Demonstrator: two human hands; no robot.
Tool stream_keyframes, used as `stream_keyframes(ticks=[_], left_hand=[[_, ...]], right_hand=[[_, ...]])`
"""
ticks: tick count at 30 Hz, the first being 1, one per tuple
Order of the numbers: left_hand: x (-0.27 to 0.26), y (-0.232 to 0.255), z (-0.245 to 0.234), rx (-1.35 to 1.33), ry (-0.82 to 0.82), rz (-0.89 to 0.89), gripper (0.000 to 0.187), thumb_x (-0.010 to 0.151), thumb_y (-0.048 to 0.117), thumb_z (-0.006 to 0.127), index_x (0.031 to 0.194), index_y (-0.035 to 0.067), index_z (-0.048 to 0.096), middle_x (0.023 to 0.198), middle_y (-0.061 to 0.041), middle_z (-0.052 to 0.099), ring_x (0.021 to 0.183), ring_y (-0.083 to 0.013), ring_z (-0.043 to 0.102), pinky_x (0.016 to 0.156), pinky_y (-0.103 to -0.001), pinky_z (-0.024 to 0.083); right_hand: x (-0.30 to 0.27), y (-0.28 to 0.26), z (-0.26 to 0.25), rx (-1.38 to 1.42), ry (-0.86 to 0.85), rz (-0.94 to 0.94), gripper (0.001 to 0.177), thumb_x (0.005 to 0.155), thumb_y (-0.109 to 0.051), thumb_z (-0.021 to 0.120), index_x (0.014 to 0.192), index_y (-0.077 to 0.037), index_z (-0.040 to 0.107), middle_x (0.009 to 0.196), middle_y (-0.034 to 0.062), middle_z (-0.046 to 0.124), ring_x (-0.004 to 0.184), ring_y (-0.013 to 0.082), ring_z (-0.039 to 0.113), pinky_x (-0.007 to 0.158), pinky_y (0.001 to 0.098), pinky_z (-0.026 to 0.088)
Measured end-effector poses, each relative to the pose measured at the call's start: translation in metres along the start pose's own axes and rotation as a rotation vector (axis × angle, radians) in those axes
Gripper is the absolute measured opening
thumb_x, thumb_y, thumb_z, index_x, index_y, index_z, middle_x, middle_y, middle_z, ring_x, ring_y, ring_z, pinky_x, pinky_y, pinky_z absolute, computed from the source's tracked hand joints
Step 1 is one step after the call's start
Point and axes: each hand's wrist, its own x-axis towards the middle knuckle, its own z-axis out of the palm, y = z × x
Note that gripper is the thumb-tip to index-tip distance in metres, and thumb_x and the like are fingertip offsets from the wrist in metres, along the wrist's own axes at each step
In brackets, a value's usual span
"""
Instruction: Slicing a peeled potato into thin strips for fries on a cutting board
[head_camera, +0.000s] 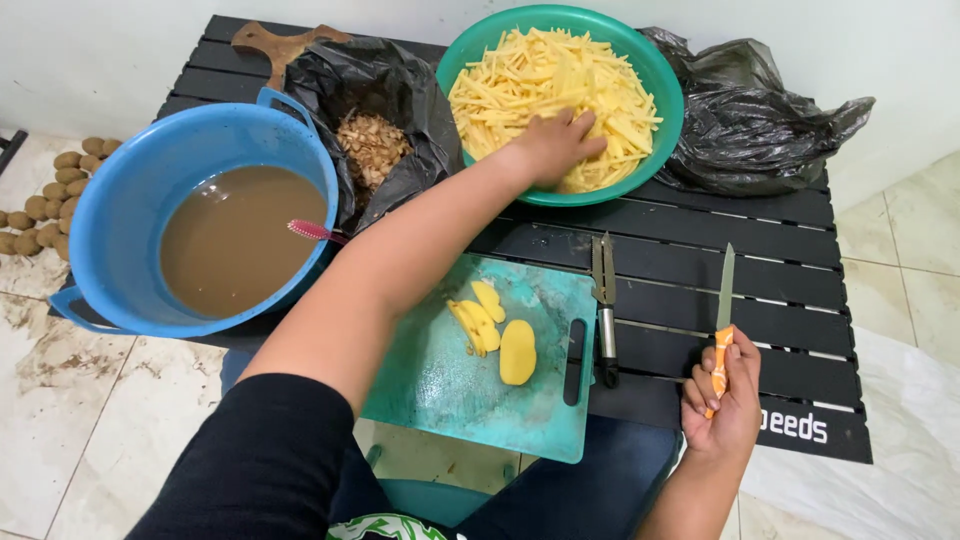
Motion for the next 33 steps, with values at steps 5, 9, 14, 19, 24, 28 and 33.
stream_keyframes(ticks=[5, 9, 14, 19, 24, 28, 33], left_hand=[[0.004, -0.009, 0.006, -0.015, 0.267, 0.107, 0.030, 0.092, 0.011, 0.058, 0.122, 0.014, 0.055, 0.124, -0.019, 0.052, 0.095, -0.0403, 0.063, 0.080, -0.052, 0.056], [-0.013, 0.004, -0.034, -0.063, -0.194, 0.085, 0.048, 0.085, 0.010, 0.068, 0.132, 0.021, 0.061, 0.136, -0.014, 0.048, 0.121, -0.0376, 0.051, 0.100, -0.053, 0.047], [-0.008, 0.001, -0.019, -0.005, -0.362, -0.037, 0.053, 0.090, 0.013, 0.065, 0.141, 0.027, 0.059, 0.162, -0.010, 0.036, 0.146, -0.0359, 0.036, 0.111, -0.059, 0.041], [0.010, -0.007, 0.024, -0.083, -0.021, 0.029, 0.042, 0.084, 0.016, 0.074, 0.125, 0.019, 0.067, 0.130, -0.017, 0.057, 0.109, -0.0399, 0.062, 0.092, -0.052, 0.053], [-0.018, 0.000, -0.068, -0.251, -0.112, -0.059, 0.052, 0.088, 0.004, 0.067, 0.137, 0.014, 0.055, 0.123, -0.013, 0.065, 0.103, -0.0294, 0.066, 0.098, -0.045, 0.052], [-0.005, -0.026, -0.095, -0.274, 0.219, -0.020, 0.052, 0.085, 0.010, 0.075, 0.136, 0.011, 0.061, 0.124, -0.012, 0.071, 0.105, -0.0280, 0.070, 0.098, -0.043, 0.055], [0.035, -0.063, -0.100, -0.186, 0.416, -0.009, 0.052, 0.069, 0.011, 0.089, 0.116, 0.013, 0.065, 0.108, -0.012, 0.067, 0.093, -0.0339, 0.068, 0.084, -0.048, 0.056]], right_hand=[[-0.002, -0.002, -0.001, 0.005, -0.003, 0.015, 0.028, 0.111, -0.015, 0.047, 0.138, -0.012, 0.050, 0.086, 0.0051, 0.056, 0.045, 0.0004, 0.034, 0.035, 0.0134, 0.022], [-0.001, -0.001, 0.002, -0.011, 0.012, 0.008, 0.027, 0.111, -0.015, 0.047, 0.137, -0.012, 0.050, 0.085, 0.0044, 0.056, 0.044, -0.0004, 0.034, 0.035, 0.0129, 0.022], [0.000, 0.000, -0.003, 0.016, -0.006, 0.016, 0.027, 0.111, -0.015, 0.047, 0.138, -0.013, 0.050, 0.087, 0.0056, 0.057, 0.045, 0.0007, 0.035, 0.035, 0.0133, 0.023], [0.000, -0.001, -0.001, -0.020, 0.033, 0.021, 0.024, 0.111, -0.017, 0.047, 0.135, -0.015, 0.051, 0.085, 0.0035, 0.056, 0.044, 0.0003, 0.034, 0.035, 0.0136, 0.022], [0.002, 0.001, -0.001, -0.028, 0.031, 0.004, 0.026, 0.111, -0.016, 0.047, 0.137, -0.014, 0.050, 0.084, 0.0031, 0.056, 0.044, -0.0006, 0.034, 0.034, 0.0132, 0.021], [-0.001, -0.001, 0.006, -0.054, 0.067, 0.008, 0.028, 0.109, -0.017, 0.050, 0.136, -0.012, 0.050, 0.084, 0.0028, 0.055, 0.045, -0.0006, 0.033, 0.034, 0.0130, 0.021], [-0.001, 0.000, 0.004, -0.048, 0.060, -0.004, 0.025, 0.109, -0.017, 0.051, 0.134, -0.013, 0.052, 0.082, 0.0022, 0.056, 0.044, -0.0010, 0.033, 0.034, 0.0129, 0.021]])
